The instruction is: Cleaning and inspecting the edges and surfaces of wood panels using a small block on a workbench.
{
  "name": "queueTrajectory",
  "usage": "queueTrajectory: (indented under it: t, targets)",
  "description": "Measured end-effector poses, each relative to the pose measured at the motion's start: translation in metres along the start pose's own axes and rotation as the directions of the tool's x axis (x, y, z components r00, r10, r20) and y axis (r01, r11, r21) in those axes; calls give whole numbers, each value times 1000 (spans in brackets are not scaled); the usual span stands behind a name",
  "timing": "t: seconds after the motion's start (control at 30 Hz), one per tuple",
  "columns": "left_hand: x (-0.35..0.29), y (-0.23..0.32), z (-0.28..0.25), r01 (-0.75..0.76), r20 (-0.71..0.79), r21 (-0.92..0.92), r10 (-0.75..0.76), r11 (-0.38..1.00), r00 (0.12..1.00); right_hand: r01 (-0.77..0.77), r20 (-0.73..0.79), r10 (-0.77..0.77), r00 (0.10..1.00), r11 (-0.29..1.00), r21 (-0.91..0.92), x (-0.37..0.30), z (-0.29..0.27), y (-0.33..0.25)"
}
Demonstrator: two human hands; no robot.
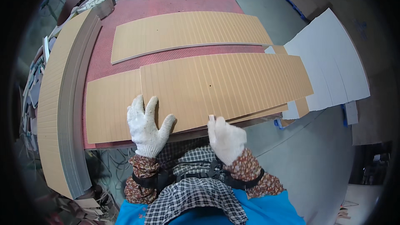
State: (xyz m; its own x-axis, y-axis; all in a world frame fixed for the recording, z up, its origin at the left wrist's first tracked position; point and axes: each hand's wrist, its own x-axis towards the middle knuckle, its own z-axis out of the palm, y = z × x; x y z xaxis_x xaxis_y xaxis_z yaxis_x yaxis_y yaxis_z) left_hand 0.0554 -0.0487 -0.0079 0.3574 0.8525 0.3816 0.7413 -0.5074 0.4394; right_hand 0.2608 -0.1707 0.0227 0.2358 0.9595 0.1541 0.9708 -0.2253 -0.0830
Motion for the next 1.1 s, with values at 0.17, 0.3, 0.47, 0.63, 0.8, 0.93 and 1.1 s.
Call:
queueTrajectory:
  t: [0.17, 0.3, 0.47, 0.63, 0.8, 0.93, 1.1]
  targets:
    - [-1, 0, 0, -4, -2, 10, 4, 1000, 1000, -7, 148, 5, 989, 1000, 15, -30, 0, 3]
    - [-1, 0, 2, -15, -7, 10, 15, 1000, 1000, 179, 7, -179, 984, 982, -53, -21, -11, -9]
    - [-1, 0, 1, -2, 5, -9, 2, 1000, 1000, -18, 82, 8, 997, 993, 113, -16, -7, -10]
    - [0, 1, 0, -18, -9, 2, 18, 1000, 1000, 16, 75, -22, 997, 997, 82, 8, -8, -9]
    - [1, 0, -1, 5, 1, -13, -5, 1000, 1000, 6, 62, -11, 998, 996, 85, 80, 3, -11]
    - [1, 2, -2, -2, -1, -27, 2, 1000, 1000, 12, 79, -12, 997, 1000, 5, 147, 13, -11]
    - [0, 2, -4, 15, -4, -15, -15, 1000, 1000, -35, 214, 45, 976, 998, -50, 221, 15, -19]
